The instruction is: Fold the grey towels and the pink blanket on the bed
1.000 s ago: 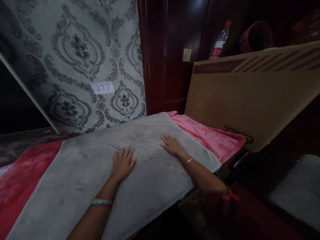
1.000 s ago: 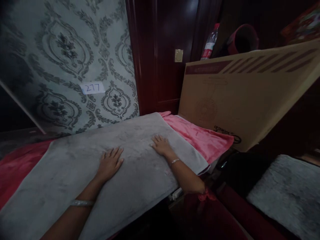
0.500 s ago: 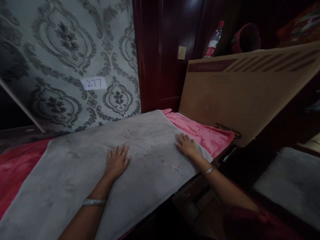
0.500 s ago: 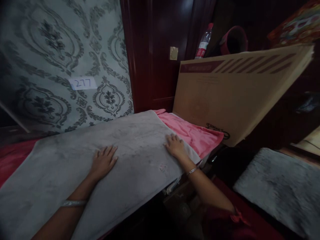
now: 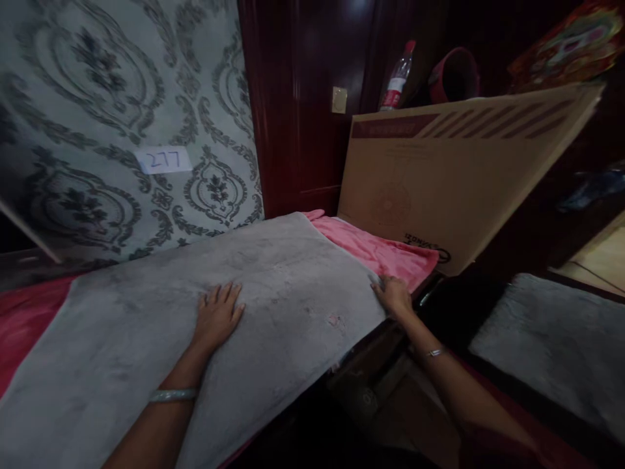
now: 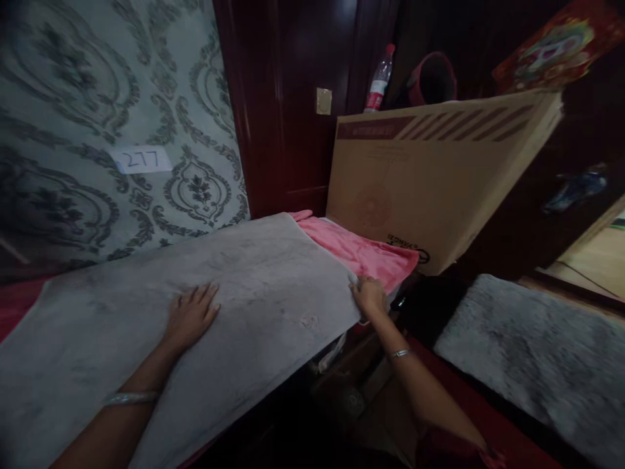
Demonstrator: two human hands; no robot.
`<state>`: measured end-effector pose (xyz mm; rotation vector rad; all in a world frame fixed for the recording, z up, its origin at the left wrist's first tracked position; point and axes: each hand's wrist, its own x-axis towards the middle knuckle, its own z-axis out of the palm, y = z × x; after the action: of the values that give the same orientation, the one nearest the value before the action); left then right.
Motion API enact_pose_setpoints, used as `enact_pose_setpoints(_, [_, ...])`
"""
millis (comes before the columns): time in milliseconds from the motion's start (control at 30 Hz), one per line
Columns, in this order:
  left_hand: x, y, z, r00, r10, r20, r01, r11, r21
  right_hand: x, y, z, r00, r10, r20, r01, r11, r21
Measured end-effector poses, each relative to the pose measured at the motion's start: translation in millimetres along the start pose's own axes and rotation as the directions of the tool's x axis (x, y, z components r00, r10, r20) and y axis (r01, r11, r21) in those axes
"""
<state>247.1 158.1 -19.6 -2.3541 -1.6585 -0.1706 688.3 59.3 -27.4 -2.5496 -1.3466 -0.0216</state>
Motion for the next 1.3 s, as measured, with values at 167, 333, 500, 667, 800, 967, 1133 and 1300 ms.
enact_pose_setpoints(167, [-3.1,-0.4,-0.2,1.000,-0.007,0.009,0.007,1.000,0.002,3.4,16.2,6.7,0.998,0.061,0.027,-0.062,0.997,0.041])
enact_pose_setpoints(333, [-5.9,-0.9,1.9,1.000,-0.004,-0.021,0.003,0.999,-0.049,12.8,-0.2,12.4,0.984,-0.089,-0.157,0.088,0.996,-0.011])
enact_pose_setpoints(500, [-7.8,0.1,0.3,1.000,-0.018,-0.021,0.016,0.997,-0.079,32.6,-87.9,23.9,0.877,-0.464,-0.128,0.473,0.880,0.047])
enact_pose_setpoints(667, [-9.1,0.0,-3.0,1.000,-0.027,0.006,0.028,0.995,-0.097,71.5,-163.9,29.7,0.878,-0.477,0.032,0.473,0.876,0.091])
enact_pose_setpoints(800, [-8.9,-1.4,-0.7,1.000,-0.026,0.011,0.027,0.994,-0.110,106.1,-188.1,27.6,0.884,-0.463,0.056,0.459,0.885,0.076])
enact_pose_setpoints(967, [-10.0,-6.9,10.7,0.999,-0.011,-0.033,0.006,0.991,-0.137,129.1,-232.6,33.2,0.770,-0.632,0.087,0.627,0.775,0.078])
enact_pose_setpoints(1133, [-12.5,-14.5,27.3,0.994,0.021,-0.103,-0.035,0.990,-0.137,134.5,-283.9,61.9,0.679,-0.719,0.146,0.716,0.693,0.087])
enact_pose_setpoints(1300, [-15.1,-16.7,31.4,0.988,0.042,-0.148,-0.062,0.989,-0.134,147.6,-280.0,78.5,0.657,-0.722,0.217,0.726,0.684,0.078])
